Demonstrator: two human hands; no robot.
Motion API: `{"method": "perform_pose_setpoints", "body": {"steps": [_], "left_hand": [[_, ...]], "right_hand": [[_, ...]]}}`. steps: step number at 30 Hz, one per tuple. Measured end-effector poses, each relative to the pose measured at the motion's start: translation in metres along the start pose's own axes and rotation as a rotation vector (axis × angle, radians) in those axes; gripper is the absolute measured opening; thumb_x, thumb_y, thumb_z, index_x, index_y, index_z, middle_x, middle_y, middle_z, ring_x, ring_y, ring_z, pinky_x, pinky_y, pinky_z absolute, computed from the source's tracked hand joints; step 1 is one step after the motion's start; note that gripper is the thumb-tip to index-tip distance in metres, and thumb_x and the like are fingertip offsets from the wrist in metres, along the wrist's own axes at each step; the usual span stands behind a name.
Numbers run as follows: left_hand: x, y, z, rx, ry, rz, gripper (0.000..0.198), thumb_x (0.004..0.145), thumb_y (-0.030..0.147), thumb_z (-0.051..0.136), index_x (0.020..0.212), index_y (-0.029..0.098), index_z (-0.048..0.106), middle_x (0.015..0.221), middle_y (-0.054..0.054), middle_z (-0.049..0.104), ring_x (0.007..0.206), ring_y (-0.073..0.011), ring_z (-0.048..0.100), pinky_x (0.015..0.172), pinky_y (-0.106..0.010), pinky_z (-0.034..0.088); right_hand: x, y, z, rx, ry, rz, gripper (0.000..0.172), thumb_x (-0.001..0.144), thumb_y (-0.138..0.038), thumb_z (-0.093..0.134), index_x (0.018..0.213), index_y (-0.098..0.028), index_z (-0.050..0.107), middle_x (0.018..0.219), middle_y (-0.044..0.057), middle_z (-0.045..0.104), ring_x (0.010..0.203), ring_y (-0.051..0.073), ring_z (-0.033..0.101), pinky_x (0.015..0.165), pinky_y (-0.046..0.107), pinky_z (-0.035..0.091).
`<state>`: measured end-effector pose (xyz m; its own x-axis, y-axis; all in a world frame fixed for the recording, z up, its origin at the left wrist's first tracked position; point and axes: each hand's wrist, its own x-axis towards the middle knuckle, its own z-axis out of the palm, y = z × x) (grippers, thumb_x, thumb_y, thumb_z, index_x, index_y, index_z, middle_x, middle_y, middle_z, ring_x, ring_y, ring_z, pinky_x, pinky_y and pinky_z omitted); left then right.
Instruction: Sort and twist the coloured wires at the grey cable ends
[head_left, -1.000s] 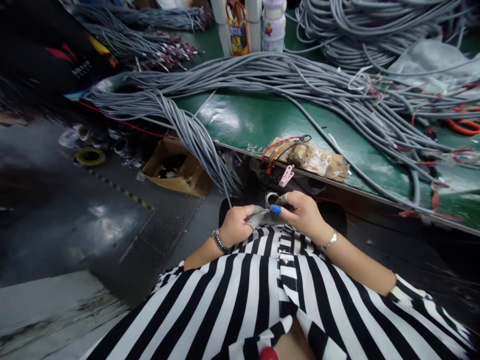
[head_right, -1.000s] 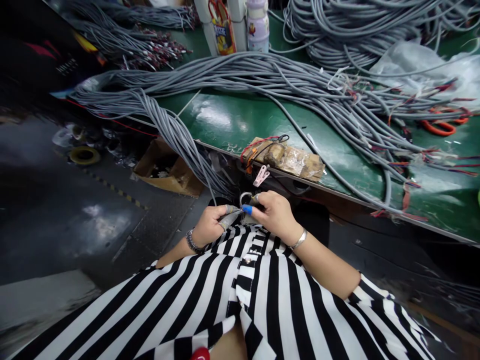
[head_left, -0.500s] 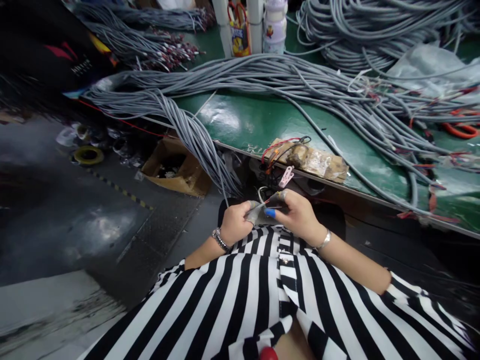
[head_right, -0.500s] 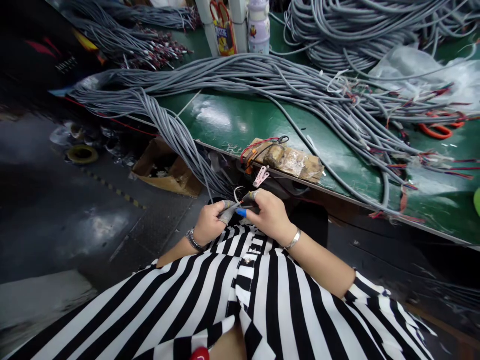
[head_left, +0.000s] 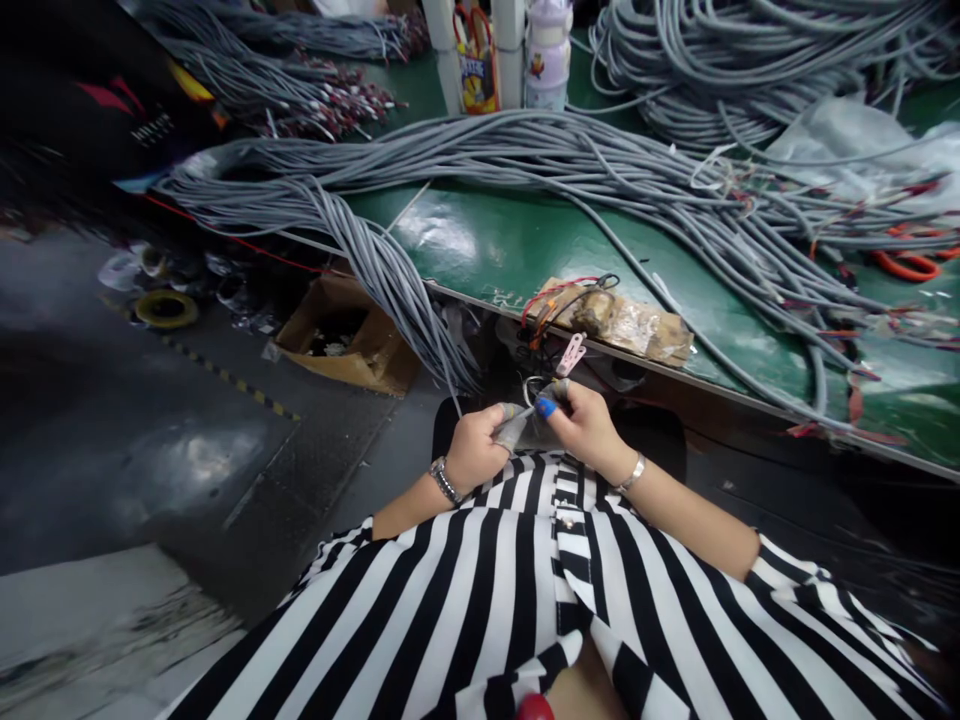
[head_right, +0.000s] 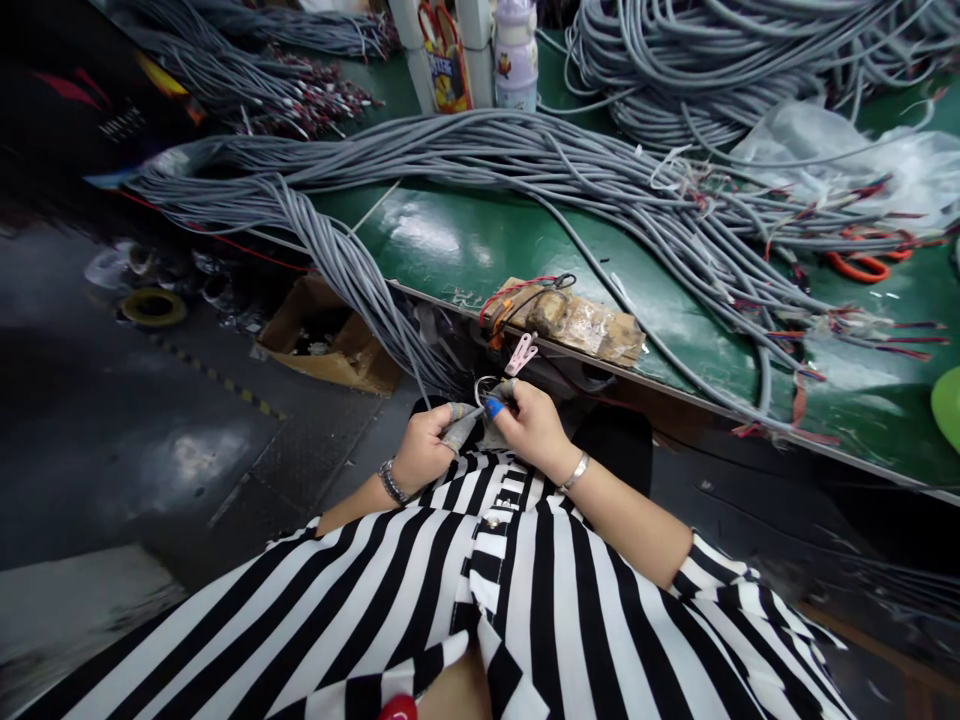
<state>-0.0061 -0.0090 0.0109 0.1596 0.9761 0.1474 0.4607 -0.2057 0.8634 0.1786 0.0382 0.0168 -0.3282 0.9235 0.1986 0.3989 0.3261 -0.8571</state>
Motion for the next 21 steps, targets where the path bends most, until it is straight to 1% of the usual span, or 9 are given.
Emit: {"method": "perform_pose_setpoints", "body": {"steps": [3,5,8,12,14,16,18,19,21], "left_hand": [[0.001,0.0,0.001,-0.086,0.004,-0.03,0.018,0.087,0.022,0.06,0.1,0.018,0.071,0.091,-0.006,0.074,0.078,-0.0163,0.067,0.072,-0.025,0.052],[0.001,0.0,0.001,-0.124,0.018,-0.053,0.018,0.087,0.024,0.06,0.101,0.017,0.071,0.091,-0.005,0.074,0.078,-0.0159,0.068,0.073,-0.024,0.053],[0.001,0.0,0.001,-0.13,0.038,-0.068,0.019,0.087,0.026,0.062,0.101,0.016,0.07,0.091,-0.005,0.074,0.079,-0.0156,0.068,0.074,-0.024,0.054],[0.0,0.0,0.0,-0.085,0.054,-0.048,0.018,0.088,0.024,0.06,0.1,0.016,0.07,0.09,-0.005,0.075,0.076,-0.0146,0.068,0.072,-0.023,0.054],[-0.001,0.0,0.0,-0.051,0.056,-0.032,0.018,0.088,0.023,0.058,0.1,0.016,0.07,0.089,-0.005,0.075,0.076,-0.0146,0.068,0.072,-0.024,0.054],[-0.001,0.0,0.001,-0.015,0.056,-0.017,0.019,0.088,0.023,0.057,0.1,0.016,0.07,0.09,-0.006,0.075,0.077,-0.0154,0.069,0.072,-0.024,0.054],[-0.002,-0.001,0.002,0.019,0.047,-0.001,0.019,0.088,0.022,0.057,0.1,0.016,0.07,0.091,-0.007,0.074,0.078,-0.0164,0.068,0.072,-0.025,0.054],[-0.002,-0.001,0.003,0.033,0.041,0.006,0.019,0.087,0.022,0.057,0.1,0.015,0.07,0.09,-0.008,0.074,0.078,-0.0168,0.068,0.072,-0.026,0.053],[-0.003,-0.002,0.004,0.043,0.024,0.006,0.018,0.087,0.021,0.057,0.098,0.015,0.07,0.088,-0.008,0.073,0.078,-0.0173,0.068,0.072,-0.026,0.052]], "right_hand": [[-0.001,0.008,0.004,0.184,0.053,0.11,0.019,0.085,-0.034,0.055,0.073,-0.02,0.052,0.064,0.0,0.057,0.058,0.014,0.049,0.055,0.027,0.041],[-0.001,0.013,0.006,0.258,0.075,0.153,0.021,0.084,-0.038,0.057,0.072,-0.02,0.052,0.063,-0.001,0.055,0.056,0.013,0.048,0.054,0.026,0.041],[-0.002,0.015,0.006,0.305,0.093,0.149,0.022,0.084,-0.039,0.059,0.074,-0.02,0.054,0.065,0.0,0.057,0.06,0.013,0.05,0.057,0.026,0.044],[-0.004,0.008,0.003,0.264,0.125,0.108,0.019,0.081,-0.038,0.064,0.082,-0.02,0.06,0.069,0.0,0.06,0.06,0.013,0.051,0.056,0.025,0.044],[-0.006,0.005,0.003,0.261,0.113,0.094,0.024,0.077,-0.038,0.069,0.091,-0.02,0.061,0.074,0.001,0.062,0.057,0.012,0.051,0.053,0.025,0.044],[-0.008,0.003,0.005,0.248,0.094,0.091,0.03,0.075,-0.037,0.072,0.097,-0.02,0.062,0.074,0.001,0.063,0.055,0.011,0.05,0.051,0.025,0.042],[-0.009,0.004,0.008,0.241,0.083,0.101,0.031,0.074,-0.033,0.073,0.1,-0.02,0.062,0.074,0.0,0.064,0.052,0.01,0.049,0.049,0.024,0.041],[-0.009,0.004,0.009,0.27,0.079,0.113,0.031,0.075,-0.032,0.072,0.101,-0.02,0.061,0.076,0.001,0.066,0.052,0.01,0.051,0.05,0.024,0.042],[-0.009,0.005,0.013,0.407,0.076,0.145,0.029,0.076,-0.031,0.071,0.099,-0.02,0.057,0.085,0.003,0.071,0.06,0.012,0.061,0.056,0.025,0.048]]}}
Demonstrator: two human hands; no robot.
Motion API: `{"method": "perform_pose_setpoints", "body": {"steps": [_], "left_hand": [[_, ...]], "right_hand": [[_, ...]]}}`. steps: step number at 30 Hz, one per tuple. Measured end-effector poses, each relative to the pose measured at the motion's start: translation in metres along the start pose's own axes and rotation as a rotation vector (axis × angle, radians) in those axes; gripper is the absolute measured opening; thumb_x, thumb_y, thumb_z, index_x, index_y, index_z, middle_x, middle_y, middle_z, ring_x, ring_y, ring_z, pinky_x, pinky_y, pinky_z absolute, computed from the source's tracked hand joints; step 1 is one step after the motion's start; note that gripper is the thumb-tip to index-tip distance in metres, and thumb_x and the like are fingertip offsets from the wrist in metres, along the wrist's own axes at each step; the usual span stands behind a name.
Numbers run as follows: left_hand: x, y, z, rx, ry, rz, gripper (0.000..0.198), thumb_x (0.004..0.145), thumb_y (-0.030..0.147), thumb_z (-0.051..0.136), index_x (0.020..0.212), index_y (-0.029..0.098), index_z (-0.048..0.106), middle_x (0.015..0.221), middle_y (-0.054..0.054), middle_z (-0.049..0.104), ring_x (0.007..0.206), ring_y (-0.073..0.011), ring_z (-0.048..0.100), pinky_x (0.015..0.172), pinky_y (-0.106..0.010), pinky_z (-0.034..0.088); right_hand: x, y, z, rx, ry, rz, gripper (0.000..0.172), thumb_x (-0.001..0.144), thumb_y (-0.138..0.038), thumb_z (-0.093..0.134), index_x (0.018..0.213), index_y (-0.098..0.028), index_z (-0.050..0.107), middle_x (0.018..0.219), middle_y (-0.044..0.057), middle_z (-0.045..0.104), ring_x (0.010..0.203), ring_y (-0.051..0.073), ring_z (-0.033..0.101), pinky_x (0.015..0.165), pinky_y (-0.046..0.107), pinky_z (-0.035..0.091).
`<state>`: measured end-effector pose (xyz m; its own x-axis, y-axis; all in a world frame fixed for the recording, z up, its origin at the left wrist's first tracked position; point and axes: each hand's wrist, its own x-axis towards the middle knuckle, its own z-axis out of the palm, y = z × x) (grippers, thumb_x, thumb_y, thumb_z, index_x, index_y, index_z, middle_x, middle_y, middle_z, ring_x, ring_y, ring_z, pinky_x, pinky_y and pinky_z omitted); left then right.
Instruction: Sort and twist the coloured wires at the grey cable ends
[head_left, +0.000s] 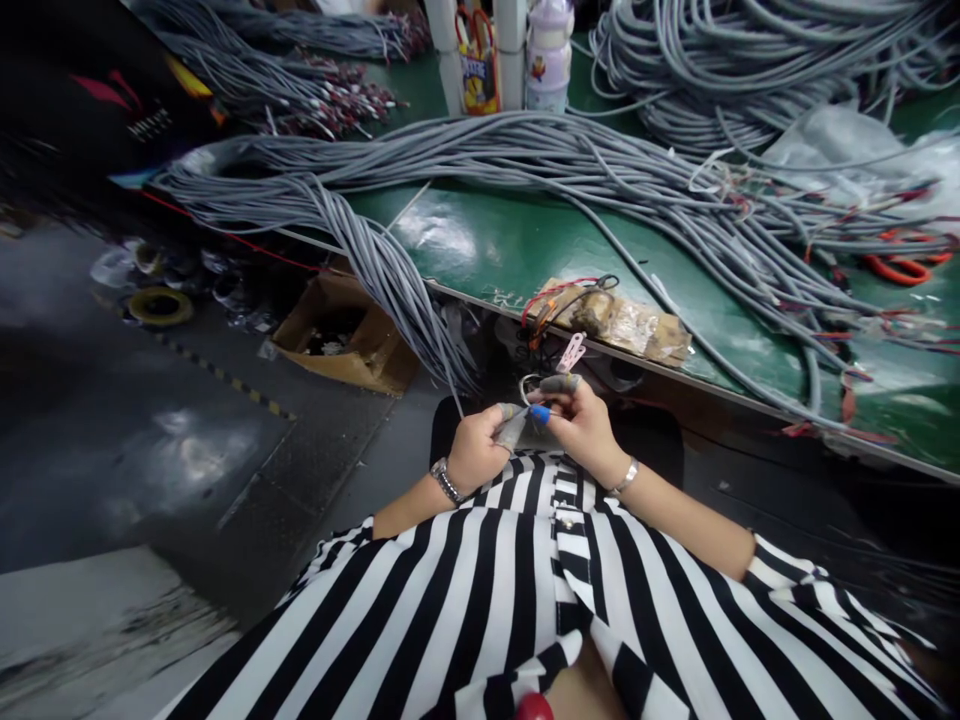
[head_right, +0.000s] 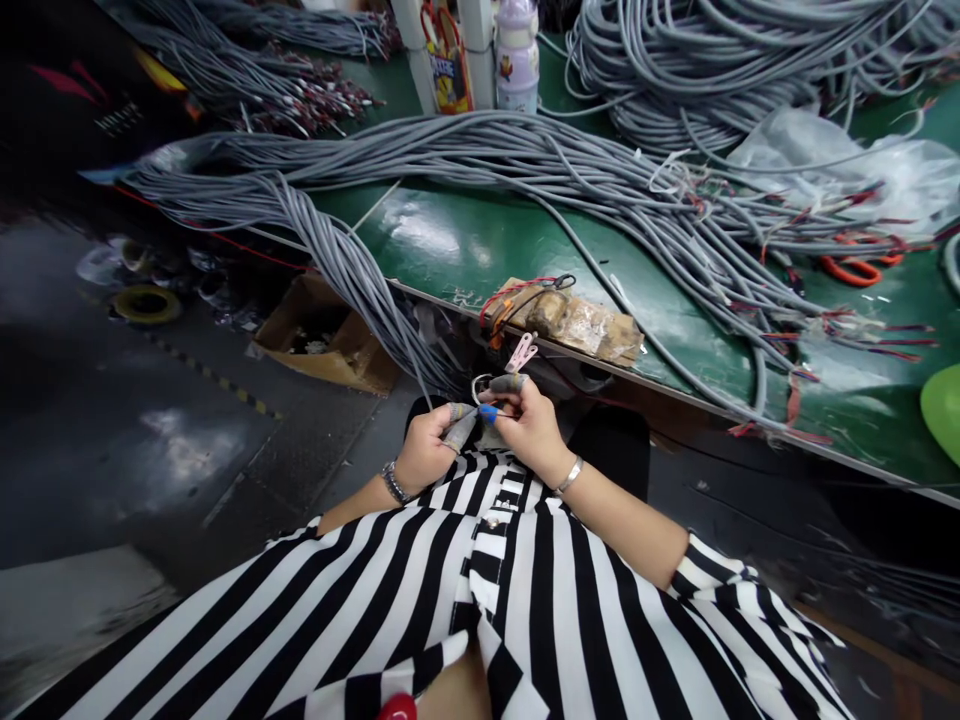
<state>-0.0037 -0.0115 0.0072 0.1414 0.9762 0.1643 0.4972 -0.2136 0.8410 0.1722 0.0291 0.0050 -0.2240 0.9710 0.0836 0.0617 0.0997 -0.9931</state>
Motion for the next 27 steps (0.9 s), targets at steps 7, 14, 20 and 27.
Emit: {"method": "perform_pose_setpoints", "body": {"steps": [7,14,20,27], "left_hand": [[0.004,0.003,0.001,-0.343,0.0,-0.135,0.023,0.088,0.034,0.06,0.095,0.015,0.069,0.083,-0.005,0.071,0.072,-0.0139,0.063,0.07,-0.025,0.051],[0.003,0.001,0.006,-0.68,0.153,-0.414,0.033,0.082,0.048,0.065,0.079,0.016,0.063,0.047,0.007,0.043,0.039,-0.0036,0.031,0.04,-0.017,0.026],[0.003,-0.006,0.01,-0.8,0.179,-0.398,0.032,0.078,0.046,0.068,0.074,0.017,0.057,0.047,0.008,0.041,0.037,-0.0031,0.03,0.038,-0.017,0.021],[0.005,-0.012,0.006,-0.708,0.247,-0.319,0.033,0.083,0.049,0.063,0.079,0.017,0.059,0.047,0.008,0.043,0.037,-0.0035,0.033,0.038,-0.017,0.024]], "right_hand": [[-0.001,-0.001,0.004,0.304,-0.018,0.043,0.027,0.077,-0.032,0.073,0.095,-0.023,0.054,0.083,0.002,0.074,0.085,0.018,0.072,0.081,0.033,0.057],[-0.005,-0.004,-0.008,-0.073,-0.255,-0.256,0.012,0.085,-0.023,0.064,0.097,-0.022,0.065,0.09,0.005,0.074,0.083,0.018,0.071,0.077,0.031,0.057],[-0.003,-0.003,-0.013,-0.163,-0.275,-0.262,0.01,0.084,-0.022,0.063,0.093,-0.021,0.067,0.088,0.005,0.074,0.08,0.017,0.069,0.073,0.029,0.055],[0.002,0.012,-0.022,-0.146,-0.065,-0.032,0.032,0.089,-0.047,0.054,0.075,-0.018,0.06,0.06,0.0,0.058,0.054,0.013,0.053,0.053,0.025,0.045]]}}
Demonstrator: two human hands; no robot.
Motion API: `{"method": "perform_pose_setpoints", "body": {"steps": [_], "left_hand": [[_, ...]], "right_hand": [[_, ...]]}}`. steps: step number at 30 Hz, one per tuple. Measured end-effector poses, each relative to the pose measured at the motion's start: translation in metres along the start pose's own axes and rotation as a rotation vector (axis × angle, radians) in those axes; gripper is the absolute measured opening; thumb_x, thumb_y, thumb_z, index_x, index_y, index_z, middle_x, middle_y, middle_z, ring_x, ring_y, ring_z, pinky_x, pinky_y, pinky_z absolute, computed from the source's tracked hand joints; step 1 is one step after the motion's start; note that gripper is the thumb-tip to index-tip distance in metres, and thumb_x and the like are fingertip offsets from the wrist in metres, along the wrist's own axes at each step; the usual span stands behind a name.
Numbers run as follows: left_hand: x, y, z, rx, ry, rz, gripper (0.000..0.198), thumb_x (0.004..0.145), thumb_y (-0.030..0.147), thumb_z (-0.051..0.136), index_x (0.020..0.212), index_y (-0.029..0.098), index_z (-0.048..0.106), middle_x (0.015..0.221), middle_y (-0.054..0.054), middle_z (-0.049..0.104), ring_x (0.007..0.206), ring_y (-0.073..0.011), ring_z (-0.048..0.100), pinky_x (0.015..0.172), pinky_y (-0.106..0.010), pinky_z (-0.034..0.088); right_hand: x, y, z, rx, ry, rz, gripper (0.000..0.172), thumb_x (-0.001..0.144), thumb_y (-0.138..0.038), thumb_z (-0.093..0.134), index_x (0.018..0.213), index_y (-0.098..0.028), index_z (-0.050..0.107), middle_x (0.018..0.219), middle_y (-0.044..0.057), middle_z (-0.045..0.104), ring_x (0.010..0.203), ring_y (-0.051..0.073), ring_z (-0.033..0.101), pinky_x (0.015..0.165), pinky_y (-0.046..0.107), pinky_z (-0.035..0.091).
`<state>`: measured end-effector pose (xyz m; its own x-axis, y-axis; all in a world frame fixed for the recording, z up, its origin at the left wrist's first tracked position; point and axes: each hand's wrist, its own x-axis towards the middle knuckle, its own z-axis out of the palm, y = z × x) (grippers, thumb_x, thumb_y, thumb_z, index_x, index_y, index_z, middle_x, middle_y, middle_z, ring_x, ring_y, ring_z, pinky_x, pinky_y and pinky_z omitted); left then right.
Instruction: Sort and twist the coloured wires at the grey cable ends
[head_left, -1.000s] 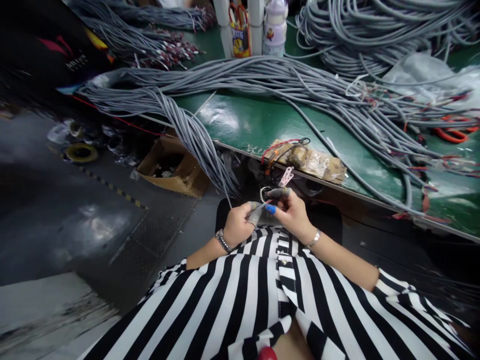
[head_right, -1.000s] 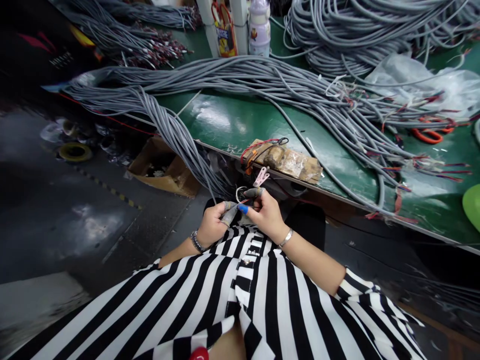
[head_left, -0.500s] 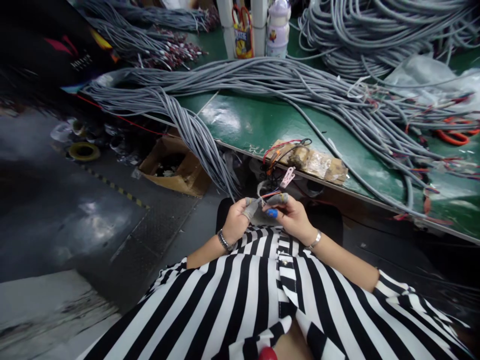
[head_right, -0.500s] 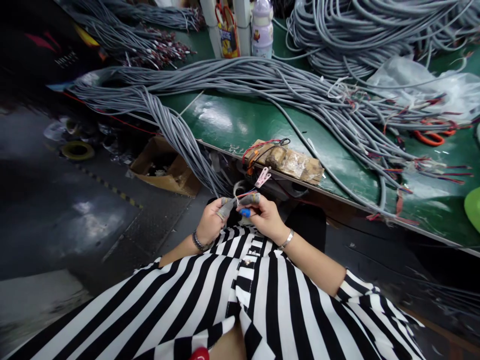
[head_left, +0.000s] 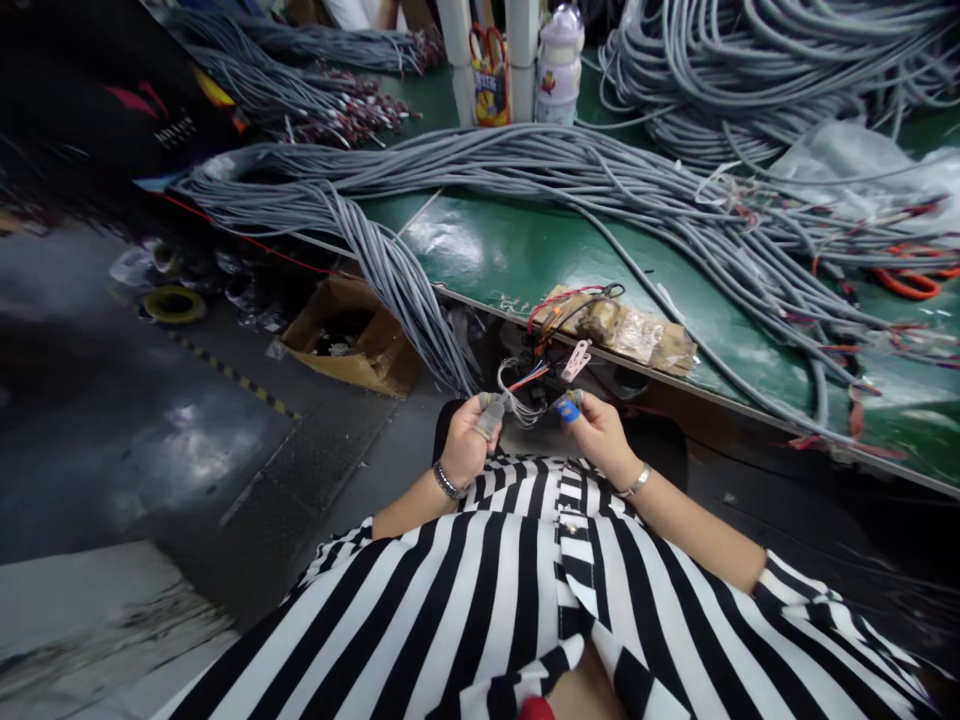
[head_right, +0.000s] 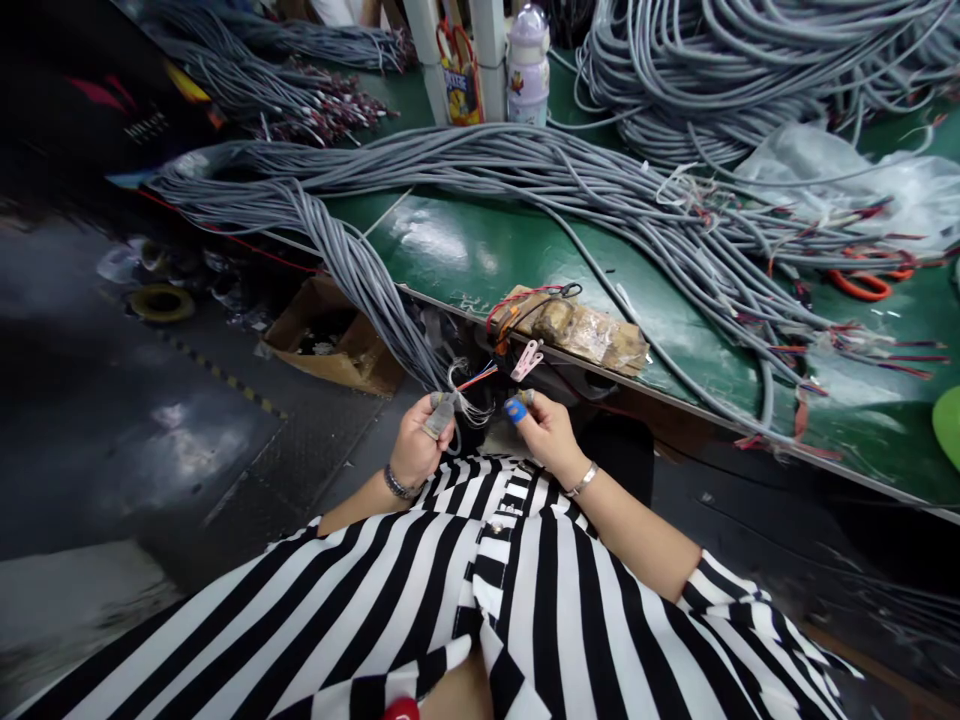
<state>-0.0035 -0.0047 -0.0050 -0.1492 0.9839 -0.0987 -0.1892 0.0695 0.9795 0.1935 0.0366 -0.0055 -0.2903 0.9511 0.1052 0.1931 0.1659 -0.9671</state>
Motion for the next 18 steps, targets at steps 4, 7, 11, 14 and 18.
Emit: {"method": "perform_pose_setpoints", "body": {"steps": [4,7,11,14,18], "left_hand": [[-0.001,0.0,-0.001,0.158,-0.112,0.035,0.033,0.084,0.049,0.063,0.079,0.016,0.059,0.049,0.007,0.047,0.039,-0.0042,0.038,0.04,-0.017,0.03],[-0.001,0.001,-0.001,0.267,-0.178,0.049,0.031,0.082,0.046,0.065,0.08,0.016,0.058,0.05,0.007,0.049,0.04,-0.0049,0.041,0.041,-0.017,0.033],[0.001,0.0,-0.003,0.378,-0.191,0.09,0.027,0.084,0.042,0.064,0.078,0.016,0.059,0.05,0.007,0.05,0.042,-0.0056,0.042,0.044,-0.018,0.035],[0.003,-0.002,-0.005,0.444,-0.159,0.105,0.026,0.084,0.04,0.063,0.075,0.016,0.059,0.05,0.006,0.051,0.044,-0.006,0.044,0.047,-0.017,0.036],[0.004,-0.006,-0.004,0.363,-0.08,0.061,0.025,0.086,0.041,0.06,0.086,0.016,0.061,0.053,0.006,0.053,0.043,-0.0058,0.045,0.044,-0.017,0.036]], "right_hand": [[0.009,-0.006,0.002,-0.07,-0.033,-0.115,0.038,0.086,-0.054,0.056,0.092,-0.018,0.066,0.085,0.006,0.066,0.078,0.019,0.06,0.073,0.032,0.049],[0.012,-0.014,0.011,-0.033,-0.16,-0.115,0.039,0.084,-0.053,0.059,0.101,-0.018,0.066,0.086,0.006,0.066,0.079,0.02,0.06,0.073,0.032,0.049],[0.011,-0.018,0.022,-0.033,-0.195,-0.064,0.026,0.089,-0.044,0.056,0.086,-0.019,0.064,0.075,0.002,0.064,0.068,0.016,0.057,0.065,0.029,0.047],[0.01,-0.018,0.022,-0.226,-0.204,-0.143,0.023,0.091,-0.033,0.052,0.074,-0.019,0.059,0.069,0.002,0.06,0.063,0.015,0.053,0.061,0.027,0.043],[0.007,-0.022,0.014,-0.514,-0.294,-0.412,0.018,0.088,-0.023,0.05,0.072,-0.018,0.056,0.07,0.005,0.059,0.066,0.017,0.052,0.063,0.029,0.04]]}}
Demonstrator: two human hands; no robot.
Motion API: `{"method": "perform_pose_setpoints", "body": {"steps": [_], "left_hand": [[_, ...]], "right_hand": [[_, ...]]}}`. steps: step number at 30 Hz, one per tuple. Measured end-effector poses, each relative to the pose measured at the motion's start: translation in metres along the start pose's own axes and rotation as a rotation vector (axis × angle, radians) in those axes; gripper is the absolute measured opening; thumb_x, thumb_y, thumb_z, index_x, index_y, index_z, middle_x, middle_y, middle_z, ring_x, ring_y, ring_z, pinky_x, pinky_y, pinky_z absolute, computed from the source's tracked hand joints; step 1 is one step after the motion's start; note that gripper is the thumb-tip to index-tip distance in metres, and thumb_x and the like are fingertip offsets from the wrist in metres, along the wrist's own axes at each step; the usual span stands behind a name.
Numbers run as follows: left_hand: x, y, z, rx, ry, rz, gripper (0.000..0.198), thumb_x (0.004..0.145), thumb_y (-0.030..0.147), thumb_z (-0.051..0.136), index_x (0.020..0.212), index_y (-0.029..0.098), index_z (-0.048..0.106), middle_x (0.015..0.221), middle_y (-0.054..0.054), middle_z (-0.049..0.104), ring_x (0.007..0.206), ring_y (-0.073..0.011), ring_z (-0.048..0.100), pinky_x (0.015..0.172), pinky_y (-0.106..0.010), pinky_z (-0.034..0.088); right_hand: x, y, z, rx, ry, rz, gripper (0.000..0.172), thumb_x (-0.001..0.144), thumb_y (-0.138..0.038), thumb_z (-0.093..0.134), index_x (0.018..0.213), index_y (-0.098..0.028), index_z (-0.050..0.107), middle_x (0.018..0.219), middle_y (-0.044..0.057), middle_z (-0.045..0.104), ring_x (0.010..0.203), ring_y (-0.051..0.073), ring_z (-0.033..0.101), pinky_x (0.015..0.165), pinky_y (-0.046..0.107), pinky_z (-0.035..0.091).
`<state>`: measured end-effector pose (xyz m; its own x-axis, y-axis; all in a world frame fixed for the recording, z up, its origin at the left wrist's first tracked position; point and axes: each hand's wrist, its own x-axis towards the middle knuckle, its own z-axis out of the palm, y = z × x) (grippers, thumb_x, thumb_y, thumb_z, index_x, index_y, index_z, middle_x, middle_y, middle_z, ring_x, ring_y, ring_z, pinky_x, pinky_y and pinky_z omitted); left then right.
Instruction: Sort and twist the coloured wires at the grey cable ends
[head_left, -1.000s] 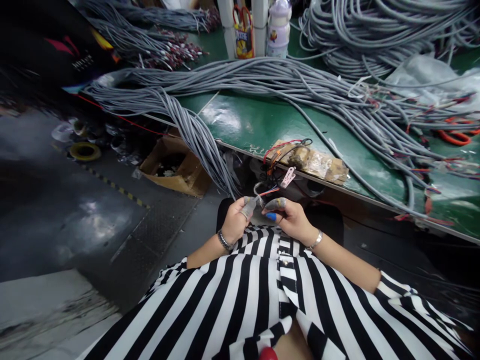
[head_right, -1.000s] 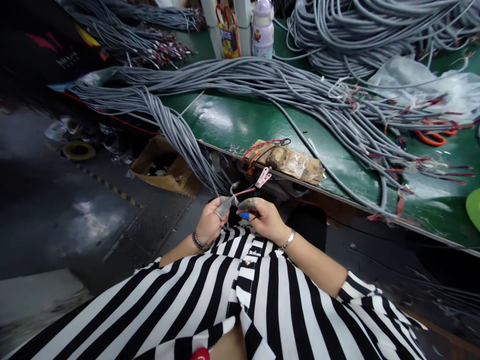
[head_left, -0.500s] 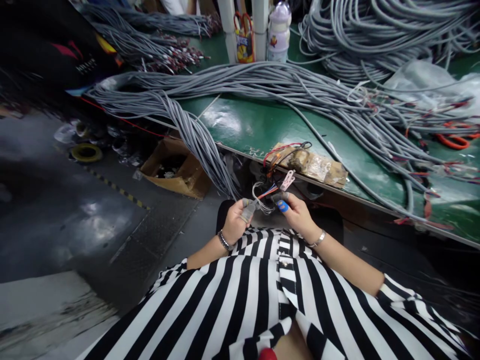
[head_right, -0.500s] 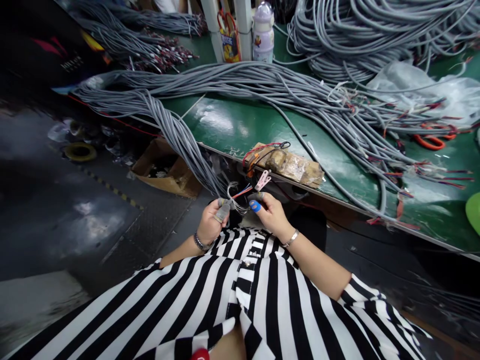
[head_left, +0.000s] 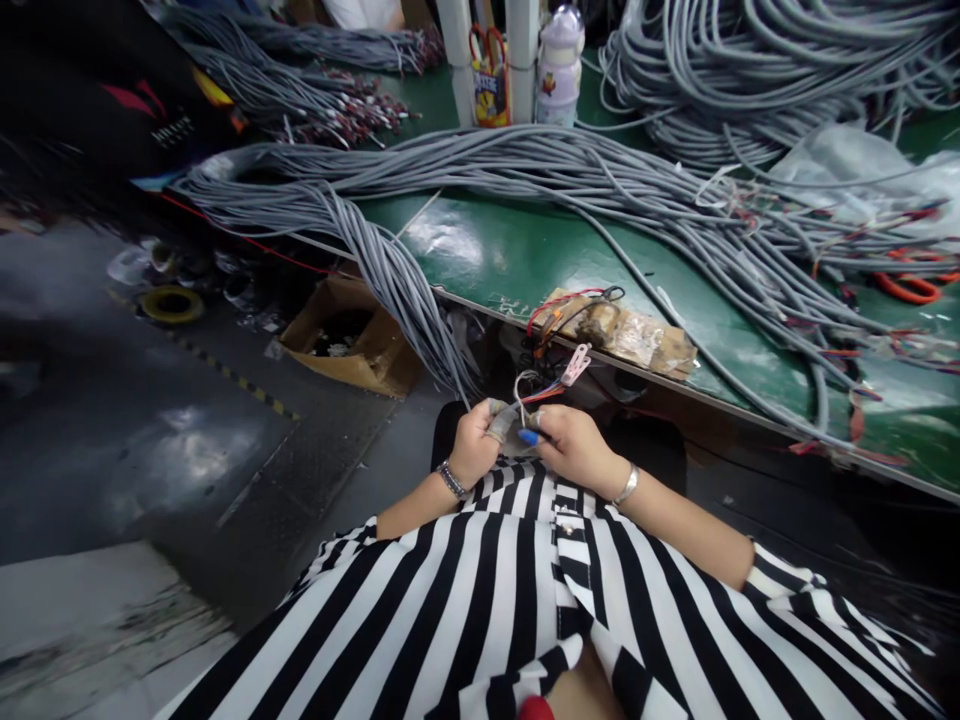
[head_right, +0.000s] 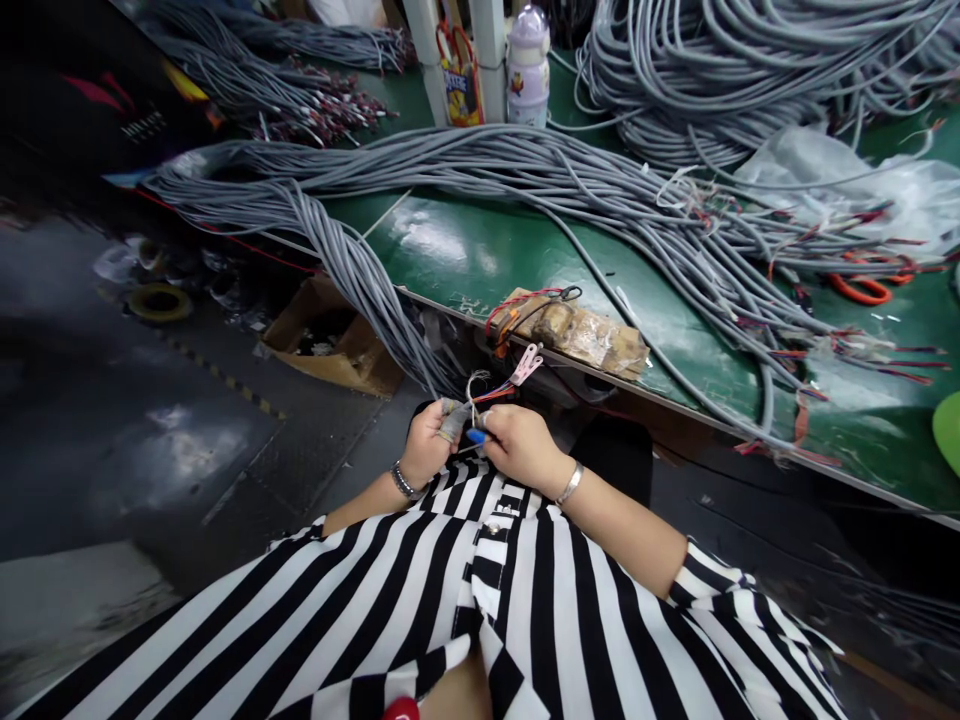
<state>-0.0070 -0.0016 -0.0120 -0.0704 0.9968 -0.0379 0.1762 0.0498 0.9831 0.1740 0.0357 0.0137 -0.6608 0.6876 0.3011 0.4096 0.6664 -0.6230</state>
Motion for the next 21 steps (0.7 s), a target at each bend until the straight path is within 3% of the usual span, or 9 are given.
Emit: {"method": "perform_pose_setpoints", "body": {"steps": [3,6,9,11,14,17,21], "left_hand": [[0.001,0.0,0.004,-0.086,0.053,-0.027,0.031,0.084,0.043,0.063,0.099,0.016,0.061,0.064,0.004,0.06,0.045,-0.0058,0.049,0.044,-0.017,0.039],[0.004,0.002,0.006,-0.141,0.126,-0.027,0.03,0.081,0.043,0.066,0.093,0.016,0.062,0.067,0.002,0.062,0.05,-0.0057,0.052,0.048,-0.017,0.041],[0.009,0.007,0.001,-0.382,0.195,-0.075,0.028,0.078,0.042,0.069,0.084,0.017,0.059,0.059,0.006,0.055,0.041,-0.0027,0.042,0.041,-0.015,0.031],[0.012,0.011,-0.005,-0.62,0.136,-0.136,0.028,0.074,0.039,0.073,0.08,0.017,0.057,0.054,0.007,0.05,0.035,-0.0009,0.03,0.037,-0.015,0.021],[0.013,0.017,-0.014,-0.877,-0.064,-0.259,0.027,0.074,0.039,0.071,0.075,0.016,0.057,0.049,0.008,0.04,0.032,-0.0004,0.021,0.035,-0.017,0.016],[0.01,0.021,-0.015,-0.955,-0.177,-0.347,0.028,0.083,0.04,0.061,0.072,0.014,0.06,0.046,0.008,0.034,0.03,-0.0006,0.016,0.035,-0.019,0.015],[0.006,0.021,-0.007,-0.928,-0.235,-0.367,0.026,0.082,0.039,0.063,0.073,0.015,0.06,0.042,0.008,0.034,0.029,-0.0008,0.017,0.035,-0.018,0.016]], "right_hand": [[-0.002,-0.004,-0.005,-0.113,-0.029,-0.145,0.018,0.088,-0.021,0.048,0.071,-0.018,0.056,0.069,0.006,0.057,0.066,0.017,0.05,0.063,0.029,0.038],[-0.003,-0.008,-0.008,-0.113,-0.073,-0.248,0.022,0.091,-0.023,0.047,0.073,-0.018,0.058,0.07,0.005,0.057,0.065,0.016,0.049,0.062,0.029,0.038],[-0.006,-0.009,-0.011,-0.025,-0.116,-0.313,0.024,0.092,-0.027,0.048,0.073,-0.019,0.06,0.067,0.004,0.058,0.063,0.015,0.05,0.061,0.028,0.039],[-0.009,-0.007,-0.013,0.077,-0.052,-0.272,0.021,0.093,-0.027,0.048,0.079,-0.019,0.062,0.068,0.004,0.06,0.062,0.014,0.053,0.059,0.027,0.041],[-0.011,-0.009,-0.02,0.24,0.15,-0.128,0.014,0.092,-0.025,0.051,0.094,-0.021,0.065,0.076,0.005,0.067,0.067,0.015,0.06,0.062,0.027,0.047],[-0.007,-0.019,-0.026,0.348,0.258,-0.008,0.016,0.09,-0.026,0.055,0.103,-0.022,0.064,0.086,0.006,0.069,0.072,0.017,0.063,0.066,0.03,0.051],[0.005,-0.032,-0.023,0.406,0.234,0.068,0.033,0.09,-0.031,0.056,0.122,-0.021,0.058,0.087,0.006,0.069,0.057,0.015,0.056,0.056,0.03,0.049]]}}
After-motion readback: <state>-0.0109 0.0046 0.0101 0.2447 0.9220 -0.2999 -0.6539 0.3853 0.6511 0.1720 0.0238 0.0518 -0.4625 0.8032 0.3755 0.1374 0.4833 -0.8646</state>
